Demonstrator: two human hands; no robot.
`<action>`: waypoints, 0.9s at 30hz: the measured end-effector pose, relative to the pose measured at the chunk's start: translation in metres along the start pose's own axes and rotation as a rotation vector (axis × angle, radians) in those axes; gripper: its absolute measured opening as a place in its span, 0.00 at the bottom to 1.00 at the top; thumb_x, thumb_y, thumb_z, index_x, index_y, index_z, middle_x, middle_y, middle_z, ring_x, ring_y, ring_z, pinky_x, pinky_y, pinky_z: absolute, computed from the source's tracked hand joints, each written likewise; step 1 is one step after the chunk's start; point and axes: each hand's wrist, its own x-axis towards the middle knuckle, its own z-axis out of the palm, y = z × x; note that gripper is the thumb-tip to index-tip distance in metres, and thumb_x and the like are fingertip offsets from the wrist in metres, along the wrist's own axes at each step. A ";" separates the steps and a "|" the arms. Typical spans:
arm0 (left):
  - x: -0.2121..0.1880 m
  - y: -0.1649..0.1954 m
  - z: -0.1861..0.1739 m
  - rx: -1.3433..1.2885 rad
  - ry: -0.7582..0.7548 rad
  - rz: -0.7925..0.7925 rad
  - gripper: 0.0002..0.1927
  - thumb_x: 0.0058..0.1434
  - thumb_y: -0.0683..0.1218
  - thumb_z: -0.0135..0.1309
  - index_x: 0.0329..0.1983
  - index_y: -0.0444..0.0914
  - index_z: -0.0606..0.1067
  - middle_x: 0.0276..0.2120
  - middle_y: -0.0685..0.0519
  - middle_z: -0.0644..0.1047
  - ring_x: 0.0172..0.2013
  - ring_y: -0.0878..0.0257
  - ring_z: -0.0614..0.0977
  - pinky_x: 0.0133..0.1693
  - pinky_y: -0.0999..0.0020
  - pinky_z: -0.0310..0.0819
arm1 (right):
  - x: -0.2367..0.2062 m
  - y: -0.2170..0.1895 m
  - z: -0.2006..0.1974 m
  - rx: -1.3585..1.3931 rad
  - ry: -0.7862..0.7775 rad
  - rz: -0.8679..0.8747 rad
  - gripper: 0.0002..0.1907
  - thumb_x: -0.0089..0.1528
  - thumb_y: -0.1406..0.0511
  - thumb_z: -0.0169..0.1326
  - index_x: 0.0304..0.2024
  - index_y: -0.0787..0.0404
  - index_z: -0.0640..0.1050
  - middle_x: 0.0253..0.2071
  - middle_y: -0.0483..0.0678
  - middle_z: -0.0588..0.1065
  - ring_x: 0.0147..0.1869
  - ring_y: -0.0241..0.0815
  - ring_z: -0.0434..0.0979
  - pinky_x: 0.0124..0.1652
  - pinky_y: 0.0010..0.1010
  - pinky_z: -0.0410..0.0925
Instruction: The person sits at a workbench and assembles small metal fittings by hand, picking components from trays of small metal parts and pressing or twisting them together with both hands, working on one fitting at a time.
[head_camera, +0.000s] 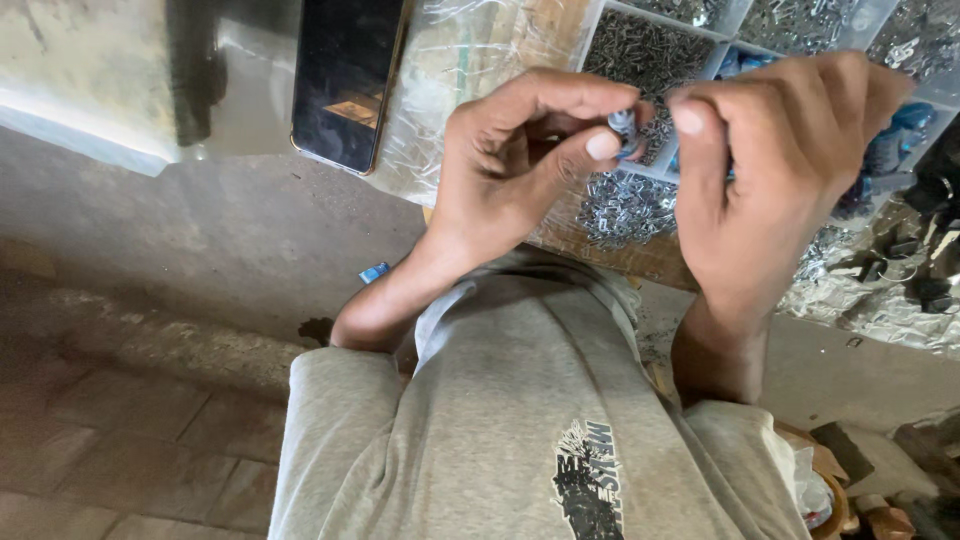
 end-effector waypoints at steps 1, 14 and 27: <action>0.001 -0.001 -0.002 0.012 0.009 0.014 0.11 0.79 0.33 0.56 0.62 0.34 0.73 0.53 0.50 0.81 0.51 0.68 0.84 0.54 0.75 0.84 | -0.001 0.001 0.002 -0.098 -0.039 -0.029 0.07 0.69 0.62 0.56 0.40 0.59 0.79 0.39 0.45 0.72 0.49 0.44 0.65 0.57 0.41 0.55; 0.002 0.006 -0.001 0.049 0.008 -0.063 0.11 0.80 0.36 0.56 0.63 0.34 0.72 0.52 0.52 0.81 0.50 0.69 0.84 0.52 0.75 0.85 | -0.003 -0.001 0.003 -0.021 -0.056 0.055 0.07 0.76 0.68 0.51 0.43 0.64 0.70 0.44 0.52 0.66 0.52 0.48 0.62 0.56 0.41 0.57; 0.005 0.016 0.005 0.177 -0.024 0.014 0.10 0.79 0.37 0.57 0.61 0.35 0.75 0.48 0.52 0.82 0.46 0.72 0.84 0.49 0.79 0.84 | 0.003 -0.015 -0.007 0.206 -0.050 0.061 0.09 0.76 0.65 0.56 0.44 0.63 0.74 0.43 0.49 0.72 0.51 0.47 0.66 0.48 0.38 0.61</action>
